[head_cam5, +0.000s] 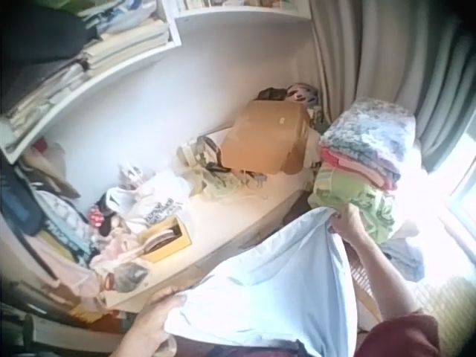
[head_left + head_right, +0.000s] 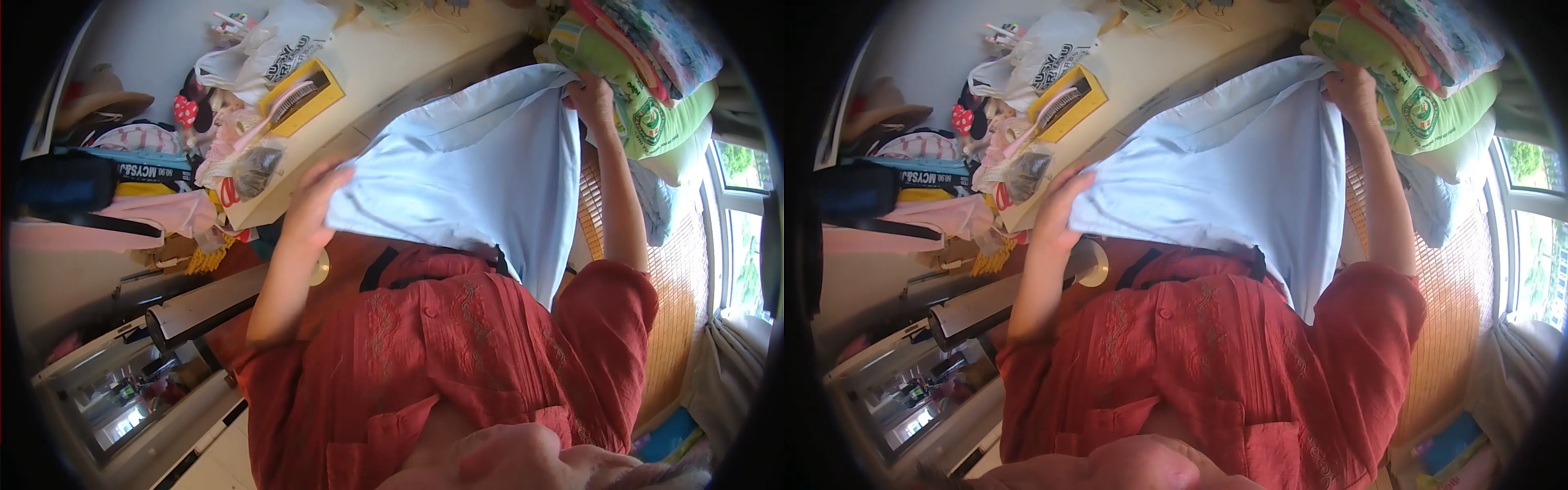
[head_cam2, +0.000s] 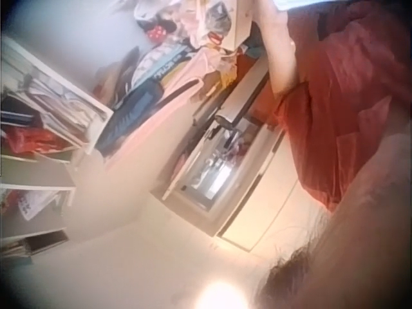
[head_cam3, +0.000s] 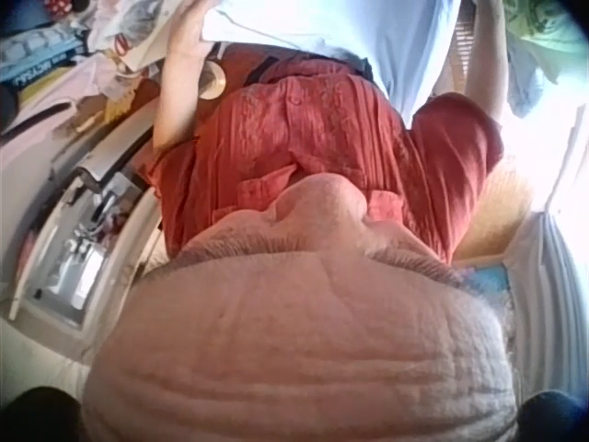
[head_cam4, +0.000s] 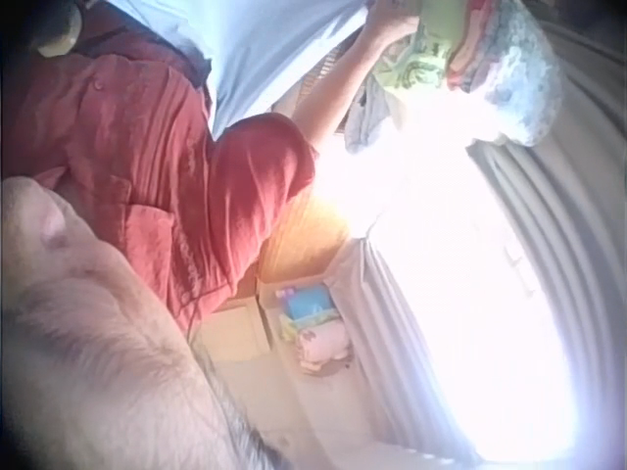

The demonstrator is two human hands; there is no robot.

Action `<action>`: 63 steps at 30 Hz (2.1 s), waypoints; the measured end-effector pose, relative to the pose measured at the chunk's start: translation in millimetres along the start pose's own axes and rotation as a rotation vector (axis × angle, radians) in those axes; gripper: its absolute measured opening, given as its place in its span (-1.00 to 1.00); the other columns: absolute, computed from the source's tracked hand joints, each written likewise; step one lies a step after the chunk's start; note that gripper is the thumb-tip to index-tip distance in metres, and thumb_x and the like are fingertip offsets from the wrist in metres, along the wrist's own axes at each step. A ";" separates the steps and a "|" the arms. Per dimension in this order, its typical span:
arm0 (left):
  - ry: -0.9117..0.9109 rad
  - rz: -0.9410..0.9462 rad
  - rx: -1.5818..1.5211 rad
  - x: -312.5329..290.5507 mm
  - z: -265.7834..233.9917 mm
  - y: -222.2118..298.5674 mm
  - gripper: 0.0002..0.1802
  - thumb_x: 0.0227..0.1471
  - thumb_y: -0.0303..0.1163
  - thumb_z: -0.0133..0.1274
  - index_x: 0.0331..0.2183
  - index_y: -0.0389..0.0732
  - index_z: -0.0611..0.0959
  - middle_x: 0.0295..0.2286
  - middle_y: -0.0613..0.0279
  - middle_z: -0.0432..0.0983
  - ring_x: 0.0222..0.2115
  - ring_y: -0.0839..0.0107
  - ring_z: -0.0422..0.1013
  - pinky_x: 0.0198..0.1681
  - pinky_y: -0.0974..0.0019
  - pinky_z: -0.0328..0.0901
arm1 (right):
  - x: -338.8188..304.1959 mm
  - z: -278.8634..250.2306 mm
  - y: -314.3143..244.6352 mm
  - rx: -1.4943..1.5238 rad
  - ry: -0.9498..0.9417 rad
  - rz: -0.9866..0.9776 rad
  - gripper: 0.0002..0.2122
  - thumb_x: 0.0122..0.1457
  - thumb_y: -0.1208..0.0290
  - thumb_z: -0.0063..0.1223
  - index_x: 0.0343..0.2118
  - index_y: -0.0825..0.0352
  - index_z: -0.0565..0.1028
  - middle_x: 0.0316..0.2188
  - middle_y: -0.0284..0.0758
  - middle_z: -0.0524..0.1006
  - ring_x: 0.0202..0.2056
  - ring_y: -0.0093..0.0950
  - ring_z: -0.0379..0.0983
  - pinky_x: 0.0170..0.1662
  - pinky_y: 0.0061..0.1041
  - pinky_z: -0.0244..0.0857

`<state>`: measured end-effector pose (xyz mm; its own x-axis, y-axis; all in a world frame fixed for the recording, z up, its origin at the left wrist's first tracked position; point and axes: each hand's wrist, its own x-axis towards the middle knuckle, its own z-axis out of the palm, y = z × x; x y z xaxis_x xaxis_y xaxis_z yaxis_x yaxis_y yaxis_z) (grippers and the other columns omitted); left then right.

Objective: The person folds a blue shirt and a floral-patterned cloth on a bed, handling them one at a time.

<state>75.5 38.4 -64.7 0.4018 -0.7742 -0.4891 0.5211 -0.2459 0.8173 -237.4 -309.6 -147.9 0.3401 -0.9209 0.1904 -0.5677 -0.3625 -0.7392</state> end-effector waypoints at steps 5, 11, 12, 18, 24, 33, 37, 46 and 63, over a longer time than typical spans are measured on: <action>-0.205 0.071 -0.057 35.2 48.1 11.4 -0.77 -0.01 -0.48 0.11 -0.26 -0.35 0.56 -0.37 0.18 0.53 -0.35 0.45 0.46 -0.22 0.38 0.36 | -20.7 8.9 -2.5 -0.446 -0.038 -0.344 -0.88 -0.04 0.50 -0.02 -0.50 0.45 0.50 -0.69 -0.14 0.49 -0.63 -0.33 0.50 -0.48 -0.36 0.39; -0.265 0.200 0.154 56.7 50.6 47.8 -0.81 0.03 -0.42 0.12 -0.29 -0.30 0.56 -0.38 0.24 0.52 -0.38 0.51 0.45 -0.26 0.43 0.36 | -27.8 -42.6 6.8 -0.289 0.148 -0.040 -0.80 -0.01 0.34 0.05 -0.38 0.33 0.56 -0.56 -0.06 0.53 -0.41 -0.10 0.52 -0.31 -0.22 0.37; -0.251 0.254 0.210 62.4 45.8 54.9 -0.82 0.04 -0.42 0.11 -0.29 -0.29 0.56 -0.38 0.26 0.52 -0.38 0.52 0.44 -0.25 0.44 0.36 | -24.5 -57.7 8.6 -0.307 0.141 -0.059 -0.80 -0.01 0.33 0.05 -0.36 0.32 0.57 -0.58 -0.09 0.54 -0.42 -0.13 0.53 -0.32 -0.25 0.38; -0.068 0.461 0.550 68.5 -5.5 80.2 -0.81 0.04 -0.40 0.11 -0.28 -0.28 0.57 -0.42 0.34 0.49 -0.42 0.59 0.37 -0.33 0.50 0.28 | 0.1 -176.7 18.6 -0.306 0.588 0.083 -0.69 0.05 0.13 0.02 -0.17 0.12 0.58 -0.56 -0.20 0.57 -0.43 -0.23 0.53 -0.25 -0.37 0.37; -0.228 0.691 1.223 35.7 -22.5 95.4 -0.86 0.01 -0.43 0.08 -0.34 -0.25 0.53 -0.49 0.39 0.43 -0.45 0.60 0.30 -0.37 0.48 0.23 | 36.9 -218.3 -31.7 -0.656 0.488 -0.141 -0.61 0.10 -0.01 -0.05 -0.09 0.08 0.53 -0.38 -0.21 0.59 -0.25 -0.22 0.52 -0.14 -0.33 0.35; 0.115 0.890 1.063 25.1 -44.1 98.7 -0.85 -0.01 -0.44 0.09 -0.33 -0.27 0.54 -0.52 0.26 0.48 -0.48 0.54 0.35 -0.39 0.41 0.26 | 46.3 -219.3 -112.1 -0.371 0.377 -0.219 -0.68 0.13 0.20 0.01 -0.08 0.19 0.53 -0.56 -0.33 0.54 -0.46 -0.54 0.45 -0.30 -0.57 0.32; 0.270 0.857 1.127 20.7 -62.7 100.6 -0.87 0.00 -0.49 0.09 -0.34 -0.29 0.55 -0.48 0.29 0.51 -0.43 0.57 0.37 -0.36 0.43 0.28 | 38.5 -204.7 -121.0 -0.346 0.202 -0.287 -0.74 0.17 0.30 0.02 -0.11 0.25 0.55 -0.61 -0.42 0.49 -0.55 -0.67 0.36 -0.40 -0.68 0.25; 0.325 0.792 1.036 -5.4 -93.4 82.1 -0.88 0.03 -0.52 0.06 -0.32 -0.30 0.51 -0.46 0.35 0.43 -0.41 0.59 0.31 -0.32 0.50 0.24 | 57.0 -171.6 -109.0 0.093 -0.022 -0.232 -0.72 0.18 0.40 0.05 -0.06 0.37 0.50 -0.40 -0.41 0.56 -0.34 -0.64 0.43 -0.17 -0.67 0.29; 0.544 0.356 0.795 -70.9 -99.9 -26.0 -0.90 -0.17 -0.63 -0.05 -0.52 -0.22 0.43 -0.58 0.49 0.25 -0.54 0.69 0.17 -0.49 0.55 0.11 | 112.4 -61.5 -115.9 0.798 -0.550 -0.180 -0.78 0.23 0.38 0.00 -0.13 0.34 0.52 -0.34 -0.47 0.55 -0.36 -0.72 0.43 -0.27 -0.72 0.31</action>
<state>108.7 157.9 -81.7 0.8254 -0.5574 -0.0893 -0.2649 -0.5222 0.8107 -179.5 -379.9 -1.1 0.7880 -0.5931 0.1652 0.1304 -0.1014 -0.9863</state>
